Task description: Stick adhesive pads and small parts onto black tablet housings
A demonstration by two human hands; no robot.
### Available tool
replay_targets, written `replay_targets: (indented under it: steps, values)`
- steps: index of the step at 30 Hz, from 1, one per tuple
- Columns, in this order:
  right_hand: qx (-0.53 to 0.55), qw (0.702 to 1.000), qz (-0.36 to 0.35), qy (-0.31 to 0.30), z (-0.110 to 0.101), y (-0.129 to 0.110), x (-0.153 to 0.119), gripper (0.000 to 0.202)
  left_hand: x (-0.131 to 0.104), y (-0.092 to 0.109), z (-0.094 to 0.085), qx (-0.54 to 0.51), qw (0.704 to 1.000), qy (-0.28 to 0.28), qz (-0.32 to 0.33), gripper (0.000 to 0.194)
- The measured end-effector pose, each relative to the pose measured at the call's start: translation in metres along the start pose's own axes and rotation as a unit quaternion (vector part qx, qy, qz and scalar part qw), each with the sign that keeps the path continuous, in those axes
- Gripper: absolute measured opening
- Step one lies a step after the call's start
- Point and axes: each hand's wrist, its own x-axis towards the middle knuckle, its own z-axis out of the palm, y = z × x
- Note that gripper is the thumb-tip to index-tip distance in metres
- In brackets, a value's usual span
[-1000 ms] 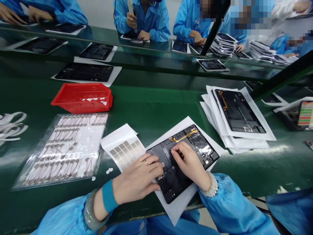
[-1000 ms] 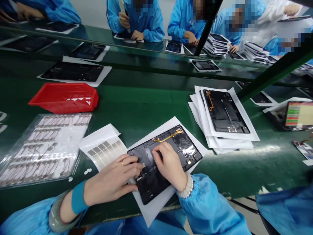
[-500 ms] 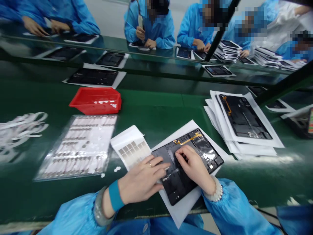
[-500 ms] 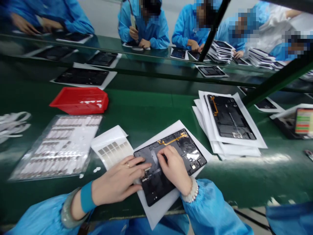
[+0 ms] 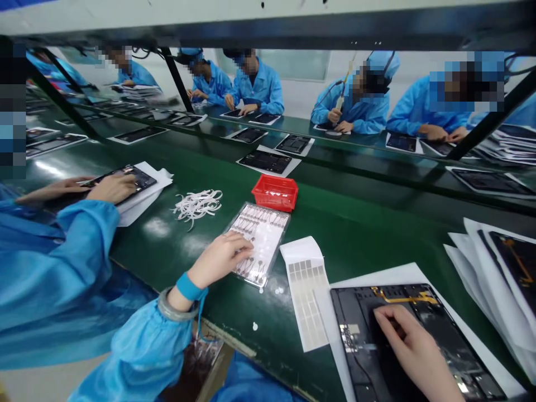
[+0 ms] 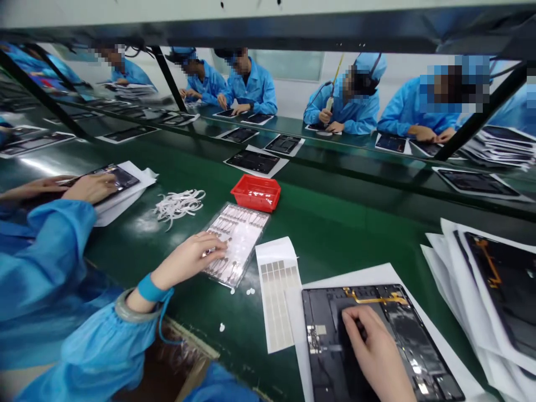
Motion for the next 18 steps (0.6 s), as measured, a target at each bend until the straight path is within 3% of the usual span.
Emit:
replay_targets:
  steps: [4, 9, 14, 18]
  values:
    - [-0.008, 1.000, -0.007, -0.014, -0.003, -0.004, 0.002, 0.031, 0.001, 0.003, 0.013, -0.012, 0.999, -0.031, -0.003, 0.008]
    - [-0.009, 0.997, -0.023, -0.078, -0.016, -0.023, 0.009, 0.029, 0.005, 0.009, 0.018, -0.062, 0.997, -0.039, -0.007, 0.005]
    - [-0.020, 0.988, -0.075, -0.133, -0.027, -0.076, 0.021, 0.026, 0.001, -0.001, 0.015, -0.140, 0.989, -0.004, -0.054, 0.007]
    - [-0.002, 0.971, -0.140, -0.194, -0.013, -0.128, 0.035, 0.023, -0.003, -0.003, 0.009, -0.195, 0.973, 0.061, -0.104, 0.023]
